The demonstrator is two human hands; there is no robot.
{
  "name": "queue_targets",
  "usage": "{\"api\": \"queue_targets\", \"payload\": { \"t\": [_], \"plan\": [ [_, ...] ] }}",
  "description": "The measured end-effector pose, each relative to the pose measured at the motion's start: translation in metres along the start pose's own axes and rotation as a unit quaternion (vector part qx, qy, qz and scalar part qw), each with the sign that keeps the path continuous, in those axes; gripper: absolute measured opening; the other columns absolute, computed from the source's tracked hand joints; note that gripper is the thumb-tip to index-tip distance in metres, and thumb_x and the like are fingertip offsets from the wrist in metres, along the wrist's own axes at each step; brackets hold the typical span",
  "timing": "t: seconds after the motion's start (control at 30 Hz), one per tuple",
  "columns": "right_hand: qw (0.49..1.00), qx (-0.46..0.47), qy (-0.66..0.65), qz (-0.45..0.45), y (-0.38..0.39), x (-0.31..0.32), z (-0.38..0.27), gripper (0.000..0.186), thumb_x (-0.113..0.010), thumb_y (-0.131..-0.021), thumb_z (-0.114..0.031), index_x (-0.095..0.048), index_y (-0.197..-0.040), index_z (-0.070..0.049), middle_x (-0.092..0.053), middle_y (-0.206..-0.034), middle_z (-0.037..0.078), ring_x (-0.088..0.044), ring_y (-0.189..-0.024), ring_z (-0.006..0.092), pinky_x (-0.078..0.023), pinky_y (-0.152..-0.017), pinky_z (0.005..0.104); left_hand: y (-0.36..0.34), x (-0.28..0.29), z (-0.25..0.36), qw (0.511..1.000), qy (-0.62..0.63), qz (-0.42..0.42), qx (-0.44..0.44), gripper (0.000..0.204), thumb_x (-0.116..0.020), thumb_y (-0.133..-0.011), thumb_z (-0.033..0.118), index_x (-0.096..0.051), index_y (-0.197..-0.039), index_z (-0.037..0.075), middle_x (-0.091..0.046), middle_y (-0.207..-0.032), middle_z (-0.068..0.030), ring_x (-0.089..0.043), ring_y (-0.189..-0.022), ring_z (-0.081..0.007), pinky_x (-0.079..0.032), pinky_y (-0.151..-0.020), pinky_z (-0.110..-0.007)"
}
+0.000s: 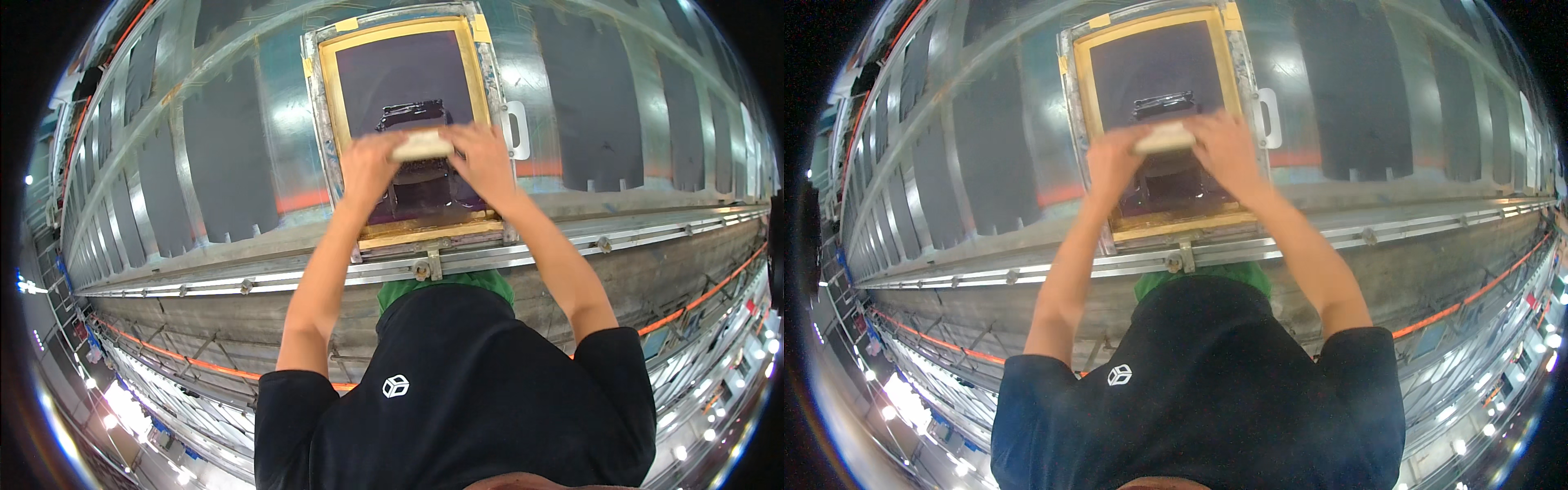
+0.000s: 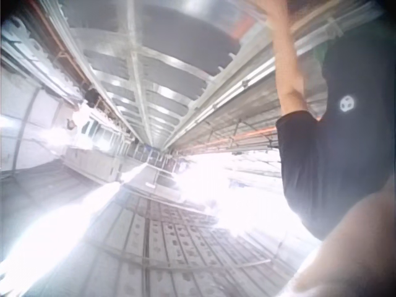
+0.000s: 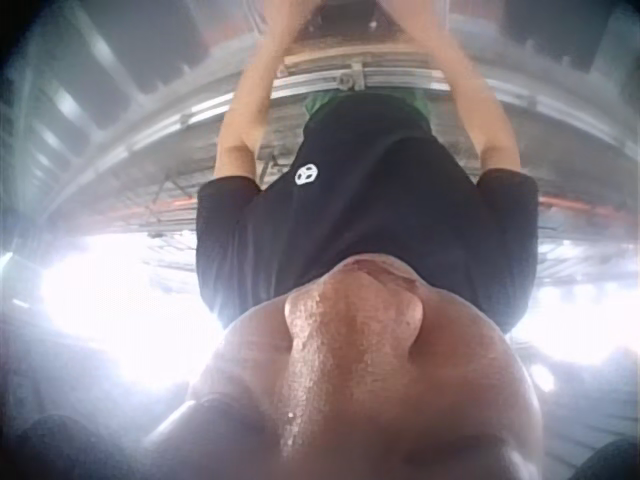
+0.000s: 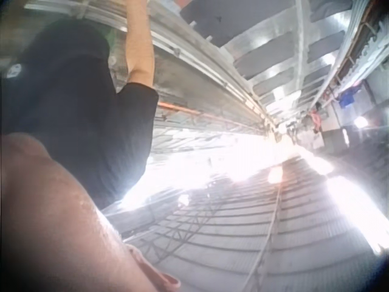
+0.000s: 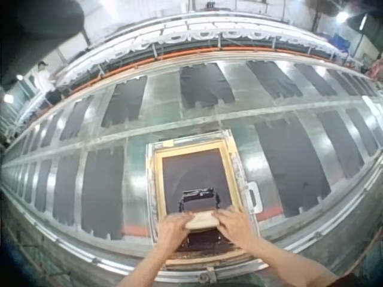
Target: The person uses a squeegee to spread purple ink across a screen printing frame. They repeatedly pull the squeegee from top to bottom to ensure even coverage of the mesh. The person briefly pauses to touch their face before resuming the ink spreading process.
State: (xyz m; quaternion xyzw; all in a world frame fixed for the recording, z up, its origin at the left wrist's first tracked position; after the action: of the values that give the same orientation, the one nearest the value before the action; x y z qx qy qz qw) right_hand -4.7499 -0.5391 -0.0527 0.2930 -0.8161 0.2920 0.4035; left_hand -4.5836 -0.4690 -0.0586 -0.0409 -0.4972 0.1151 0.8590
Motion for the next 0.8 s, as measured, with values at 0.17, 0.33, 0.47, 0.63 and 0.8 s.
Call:
{"api": "queue_targets", "payload": {
  "t": [0.17,0.33,0.47,0.63,0.8],
  "plan": [
    [0.999,-0.011,0.004,-0.041,-0.024,-0.022,0.025,0.042,-0.076,-0.077,-0.011,-0.071,-0.119,-0.012,-0.071,-0.121,0.002,-0.060,-0.103,0.0249,-0.042,-0.091,0.0407,-0.029,-0.020,-0.024,0.998,-0.025,-0.057,0.027,0.036,-0.075,-0.074,0.007,-0.079,-0.108,0.016,-0.077,-0.107,-0.0069,-0.071,-0.094,-0.0291,-0.056,-0.084,-0.040],
    [0.996,-0.035,-0.015,-0.077,0.077,-0.032,-0.004,0.048,-0.079,-0.075,-0.018,-0.070,-0.121,-0.012,-0.069,-0.125,0.002,-0.059,-0.106,0.0272,-0.044,-0.090,0.0426,0.066,-0.038,0.010,0.995,-0.055,-0.081,0.001,0.041,-0.070,-0.069,0.000,-0.079,-0.104,0.017,-0.077,-0.105,-0.0035,-0.071,-0.095,-0.0246,-0.055,-0.081,-0.041],
    [0.988,-0.042,-0.112,-0.102,0.093,-0.021,-0.008,0.054,-0.084,-0.076,-0.025,-0.069,-0.126,-0.012,-0.066,-0.129,0.005,-0.058,-0.114,0.0280,-0.044,-0.100,0.0452,0.090,-0.029,0.019,0.999,-0.008,-0.047,-0.010,0.039,-0.076,-0.069,0.005,-0.077,-0.107,0.017,-0.077,-0.110,-0.0007,-0.071,-0.102,-0.0221,-0.052,-0.082,-0.038],
    [0.936,-0.312,-0.122,0.107,0.052,0.018,0.146,0.052,-0.079,-0.088,-0.034,-0.065,-0.131,-0.008,-0.062,-0.134,0.019,-0.060,-0.120,0.0320,-0.045,-0.104,0.0416,0.019,-0.012,-0.024,0.994,0.057,-0.009,0.089,0.036,-0.078,-0.070,0.005,-0.079,-0.105,0.015,-0.077,-0.106,-0.0056,-0.072,-0.098,-0.0271,-0.055,-0.089,-0.041],
    [0.927,-0.287,-0.170,0.169,0.026,-0.007,0.188,0.038,-0.070,-0.097,-0.033,-0.067,-0.126,-0.008,-0.064,-0.087,0.009,-0.057,-0.079,0.0171,-0.047,-0.078,0.0321,-0.010,-0.018,-0.018,0.998,0.039,0.035,0.023,0.039,-0.076,-0.069,0.002,-0.078,-0.106,0.013,-0.076,-0.111,-0.0062,-0.071,-0.103,-0.0283,-0.055,-0.092,-0.042]
  ]
}}
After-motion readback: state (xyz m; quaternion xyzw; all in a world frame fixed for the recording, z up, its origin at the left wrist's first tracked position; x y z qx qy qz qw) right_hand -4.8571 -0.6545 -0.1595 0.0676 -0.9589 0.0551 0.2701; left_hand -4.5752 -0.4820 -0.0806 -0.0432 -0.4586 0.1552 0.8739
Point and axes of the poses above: each hand's wrist, its own y-axis away from the middle knuckle, its own x-axis out of the back of the hand, z = x × y, the point moved 9 cm from there along -y, towards the middle knuckle
